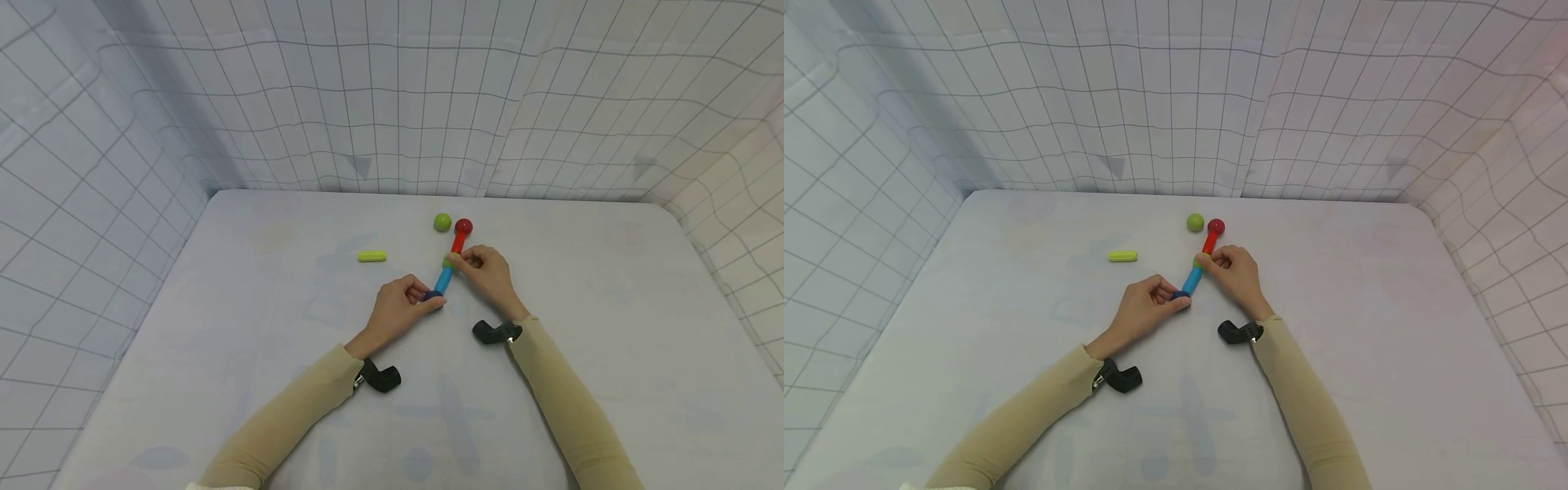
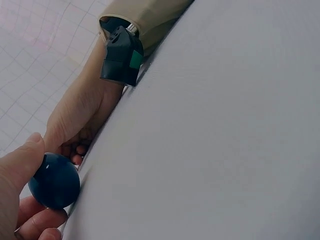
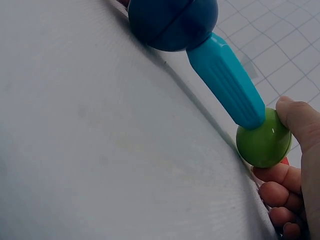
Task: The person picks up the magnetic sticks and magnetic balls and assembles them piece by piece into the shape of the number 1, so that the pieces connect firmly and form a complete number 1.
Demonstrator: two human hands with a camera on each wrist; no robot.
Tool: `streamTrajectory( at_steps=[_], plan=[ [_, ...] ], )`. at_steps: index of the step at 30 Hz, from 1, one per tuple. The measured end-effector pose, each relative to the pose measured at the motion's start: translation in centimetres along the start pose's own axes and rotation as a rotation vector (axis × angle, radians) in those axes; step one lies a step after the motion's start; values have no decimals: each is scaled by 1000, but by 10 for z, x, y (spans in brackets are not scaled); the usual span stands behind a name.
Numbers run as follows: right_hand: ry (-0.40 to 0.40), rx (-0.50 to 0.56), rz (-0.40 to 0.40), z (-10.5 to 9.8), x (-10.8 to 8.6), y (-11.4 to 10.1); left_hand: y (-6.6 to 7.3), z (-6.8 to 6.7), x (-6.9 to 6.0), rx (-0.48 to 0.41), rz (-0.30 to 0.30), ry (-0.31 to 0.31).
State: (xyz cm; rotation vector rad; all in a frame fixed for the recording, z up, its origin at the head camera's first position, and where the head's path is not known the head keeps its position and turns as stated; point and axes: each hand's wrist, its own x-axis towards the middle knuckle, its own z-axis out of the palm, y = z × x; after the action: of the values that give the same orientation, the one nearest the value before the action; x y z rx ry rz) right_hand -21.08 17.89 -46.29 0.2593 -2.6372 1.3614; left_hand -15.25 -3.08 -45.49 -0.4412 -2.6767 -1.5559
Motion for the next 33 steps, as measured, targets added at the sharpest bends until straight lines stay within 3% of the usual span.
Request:
streamTrajectory(
  at_steps=[15,33],
  plan=[
    [14,-3,-3,0,0,-1,4,8,-3,23,36,42],
    [10,2,-7,0,1,1,7,9,-4,44,13,34]
  ],
)
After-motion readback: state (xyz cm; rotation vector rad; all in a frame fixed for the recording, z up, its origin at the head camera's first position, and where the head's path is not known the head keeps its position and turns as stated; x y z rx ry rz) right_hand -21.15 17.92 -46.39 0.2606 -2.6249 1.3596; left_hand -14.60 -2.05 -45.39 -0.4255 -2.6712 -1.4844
